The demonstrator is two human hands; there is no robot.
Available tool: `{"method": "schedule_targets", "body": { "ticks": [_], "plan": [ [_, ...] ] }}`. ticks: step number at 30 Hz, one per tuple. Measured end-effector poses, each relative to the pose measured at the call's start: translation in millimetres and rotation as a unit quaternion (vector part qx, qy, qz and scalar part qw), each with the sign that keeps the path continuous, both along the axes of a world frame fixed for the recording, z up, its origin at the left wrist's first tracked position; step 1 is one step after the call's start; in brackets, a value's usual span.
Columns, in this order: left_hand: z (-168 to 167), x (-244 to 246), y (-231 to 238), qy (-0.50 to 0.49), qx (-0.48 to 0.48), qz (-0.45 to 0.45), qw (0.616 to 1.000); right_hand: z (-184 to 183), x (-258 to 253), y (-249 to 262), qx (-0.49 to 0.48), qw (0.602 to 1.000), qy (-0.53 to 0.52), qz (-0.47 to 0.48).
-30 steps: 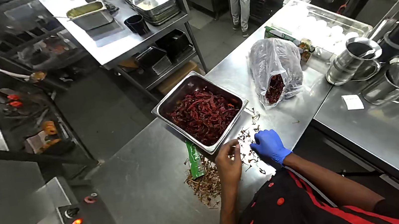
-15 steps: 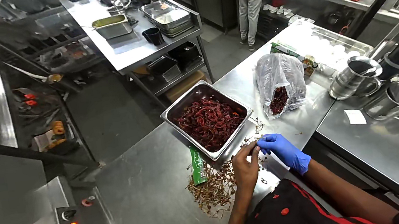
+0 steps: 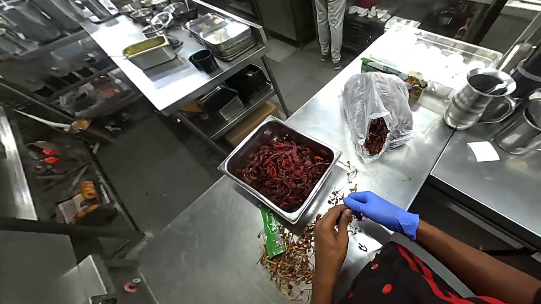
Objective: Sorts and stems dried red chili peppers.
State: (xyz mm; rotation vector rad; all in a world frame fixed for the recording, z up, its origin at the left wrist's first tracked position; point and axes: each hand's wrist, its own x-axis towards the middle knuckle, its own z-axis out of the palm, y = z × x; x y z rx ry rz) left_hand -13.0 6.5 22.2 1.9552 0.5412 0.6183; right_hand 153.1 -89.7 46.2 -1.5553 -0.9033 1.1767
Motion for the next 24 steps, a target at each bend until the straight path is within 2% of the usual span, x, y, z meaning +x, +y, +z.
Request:
{"method": "schedule_targets", "body": {
  "ticks": [4, 7, 9, 12, 14, 15, 16, 17, 18, 19, 20, 21, 22, 24],
  "plan": [
    [1.3, 1.4, -1.3, 0.031, 0.003, 0.003, 1.0, 8.3, -1.8, 0.3, 0.016, 0.999, 0.019, 0.026],
    [5.5, 0.8, -0.5, 0.104, 0.041, 0.01, 0.994, -12.9, -0.7, -2.7, 0.04, 0.999, 0.014, 0.022],
    [2.9, 0.3, 2.6, 0.116, 0.048, 0.008, 0.992, -21.7, 1.6, -3.1, 0.047, 0.999, 0.013, 0.013],
    [2.1, 1.0, 2.9, 0.081, 0.006, -0.014, 0.997, -5.0, 0.9, 0.6, 0.038, 0.992, 0.118, 0.008],
    [3.6, 1.3, 2.6, 0.08, 0.012, -0.018, 0.997, -3.0, -5.2, 2.6, 0.034, 0.98, 0.198, -0.016],
    [3.2, 1.4, 2.0, 0.094, 0.035, -0.008, 0.995, -7.9, -8.0, 2.2, 0.038, 0.981, 0.186, -0.025],
    [2.4, 1.8, 0.5, 0.118, 0.072, 0.009, 0.99, -14.2, -10.3, 1.3, 0.045, 0.991, 0.118, -0.033],
    [2.2, 2.2, -3.0, 0.15, 0.119, 0.032, 0.981, -18.5, -12.9, 1.0, 0.058, 0.998, -0.005, -0.04],
    [2.9, 3.2, -8.5, 0.18, 0.171, 0.057, 0.967, -19.8, -16.6, 3.3, 0.076, 0.981, -0.169, -0.052],
    [4.1, 4.8, -15.3, 0.205, 0.218, 0.078, 0.951, -21.7, -18.3, 6.2, 0.099, 0.931, -0.346, -0.06],
    [5.9, 6.2, -21.2, 0.22, 0.248, 0.092, 0.939, -25.5, -18.0, 8.3, 0.123, 0.87, -0.474, -0.059],
    [7.1, 7.1, -24.4, 0.22, 0.259, 0.102, 0.935, -29.1, -17.2, 9.9, 0.13, 0.836, -0.529, -0.059],
    [7.5, 7.7, -23.6, 0.207, 0.244, 0.108, 0.941, -31.8, -15.8, 10.3, 0.123, 0.836, -0.531, -0.059],
    [8.5, 3.7, -8.1, 0.158, 0.137, 0.1, 0.973, -34.0, -12.0, 8.4, 0.061, 0.878, -0.474, -0.039]
  ]
}}
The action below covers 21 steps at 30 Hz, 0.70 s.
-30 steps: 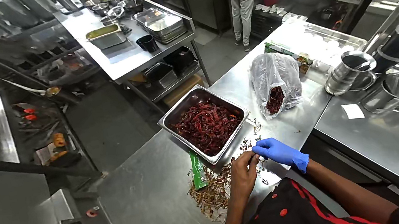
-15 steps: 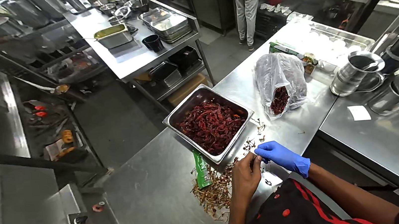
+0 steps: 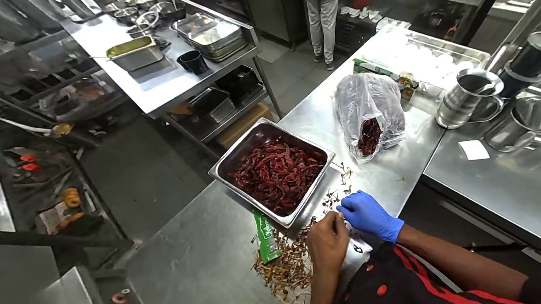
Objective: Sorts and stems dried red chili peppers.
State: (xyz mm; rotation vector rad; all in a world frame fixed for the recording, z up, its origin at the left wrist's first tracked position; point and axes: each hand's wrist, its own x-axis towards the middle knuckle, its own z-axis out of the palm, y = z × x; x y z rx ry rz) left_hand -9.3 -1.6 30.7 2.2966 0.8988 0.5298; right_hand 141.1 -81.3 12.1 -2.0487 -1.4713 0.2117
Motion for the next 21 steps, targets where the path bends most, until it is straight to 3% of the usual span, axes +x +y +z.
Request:
{"method": "schedule_targets", "body": {
  "ticks": [2, 7, 10, 11, 15, 18, 21],
  "plan": [
    [3.0, -7.4, 21.4, -0.05, -0.095, 0.007, 0.994, -8.2, 5.2, -4.8, -0.083, 0.995, 0.054, -0.002],
    [21.2, -20.2, 64.4, -0.158, -0.198, 0.014, 0.967, -29.0, -2.9, -10.4, -0.179, 0.975, 0.13, 0.021],
    [38.1, -23.0, 82.7, -0.197, -0.189, 0.024, 0.962, -11.4, -8.5, -3.6, -0.206, 0.924, 0.315, 0.067],
    [41.7, -23.0, 89.0, -0.196, -0.175, 0.03, 0.964, -6.4, -8.3, -0.4, -0.204, 0.92, 0.327, 0.064],
    [50.5, -13.4, 117.6, -0.144, -0.105, 0.028, 0.984, -14.4, 19.3, 8.2, -0.112, 0.982, 0.153, -0.011],
    [51.4, 2.7, 141.3, -0.084, 0.004, -0.011, 0.996, -4.6, 66.0, 10.5, -0.11, 0.99, 0.046, -0.079],
    [50.0, 2.2, 148.9, 0.04, 0.13, -0.075, 0.988, 5.8, 112.5, 8.8, -0.09, 0.986, -0.046, -0.136]
  ]
}}
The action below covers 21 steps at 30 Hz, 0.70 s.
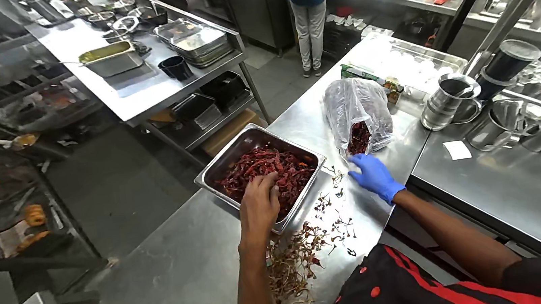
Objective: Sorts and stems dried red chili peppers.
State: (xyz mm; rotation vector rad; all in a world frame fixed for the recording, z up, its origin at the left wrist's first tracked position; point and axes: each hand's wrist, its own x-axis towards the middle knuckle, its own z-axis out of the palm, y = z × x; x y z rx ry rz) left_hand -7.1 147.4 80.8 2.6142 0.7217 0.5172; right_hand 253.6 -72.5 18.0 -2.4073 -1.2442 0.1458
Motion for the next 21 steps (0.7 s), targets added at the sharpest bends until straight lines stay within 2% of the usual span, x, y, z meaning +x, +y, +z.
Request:
{"method": "schedule_targets", "body": {
  "ticks": [2, 4, 8, 16, 18, 21],
  "plan": [
    [4.0, 8.0, 8.0, 0.029, 0.055, 0.001, 0.998, 3.8, 28.0, 5.1, -0.01, 0.998, -0.062, -0.012],
    [5.1, 10.9, 9.1, 0.002, 0.076, 0.017, 0.997, 6.0, 49.2, 13.3, -0.055, 0.991, -0.119, -0.003],
    [-9.2, -0.4, -13.5, -0.066, 0.055, 0.039, 0.996, -3.6, 75.3, 36.7, -0.157, 0.968, -0.189, 0.052],
    [-49.1, -16.5, -51.0, -0.127, -0.018, 0.033, 0.991, -31.5, 103.5, 67.0, -0.209, 0.963, -0.125, 0.116],
    [-58.2, -25.3, -59.4, -0.139, -0.039, 0.044, 0.989, -29.9, 115.8, 65.2, -0.179, 0.971, -0.089, 0.132],
    [-72.4, -39.4, -67.7, -0.158, -0.066, 0.066, 0.983, -7.5, 125.7, 56.1, -0.104, 0.988, -0.006, 0.113]
  ]
}}
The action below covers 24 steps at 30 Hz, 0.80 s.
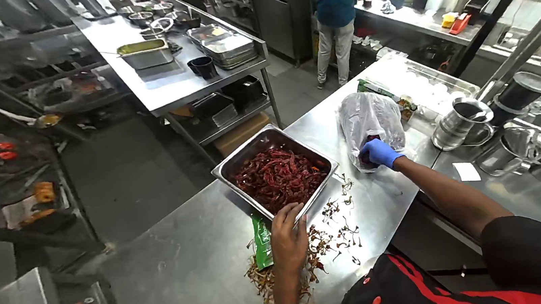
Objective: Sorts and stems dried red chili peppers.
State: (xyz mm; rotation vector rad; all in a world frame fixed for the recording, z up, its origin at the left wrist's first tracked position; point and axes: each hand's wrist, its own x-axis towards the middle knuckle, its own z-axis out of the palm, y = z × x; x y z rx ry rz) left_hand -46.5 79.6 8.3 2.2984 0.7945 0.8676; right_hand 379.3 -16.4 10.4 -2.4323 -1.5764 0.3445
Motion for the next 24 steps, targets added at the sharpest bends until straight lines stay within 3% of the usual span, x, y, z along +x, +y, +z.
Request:
{"method": "schedule_targets", "body": {
  "ticks": [3, 7, 11, 13, 15, 18, 24],
  "plan": [
    [-14.3, -7.7, -9.1, -0.006, -0.028, 0.006, 1.0, 36.3, -5.1, -15.6, 0.107, 0.991, 0.076, -0.007],
    [-32.8, 21.5, -36.8, 0.06, -0.015, -0.094, 0.994, 68.3, -17.0, -38.3, 0.189, 0.975, 0.114, -0.022],
    [-48.1, 98.1, -73.4, 0.203, 0.068, -0.216, 0.953, 52.6, -23.7, -47.0, 0.232, 0.966, 0.095, -0.061],
    [-69.9, 139.0, -87.5, 0.226, 0.135, -0.242, 0.934, 35.8, -27.0, -44.6, 0.237, 0.966, 0.074, -0.068],
    [-90.8, 172.5, -91.1, 0.228, 0.189, -0.238, 0.925, 21.7, -30.1, -36.1, 0.235, 0.97, 0.045, -0.047],
    [-100.4, 199.0, -81.4, 0.247, 0.197, -0.197, 0.928, 14.3, -33.1, -26.7, 0.198, 0.98, 0.011, -0.01],
    [-83.8, 169.5, -63.5, 0.265, 0.124, -0.122, 0.949, 5.3, -32.4, -32.5, 0.122, 0.992, -0.04, -0.011]
  ]
}}
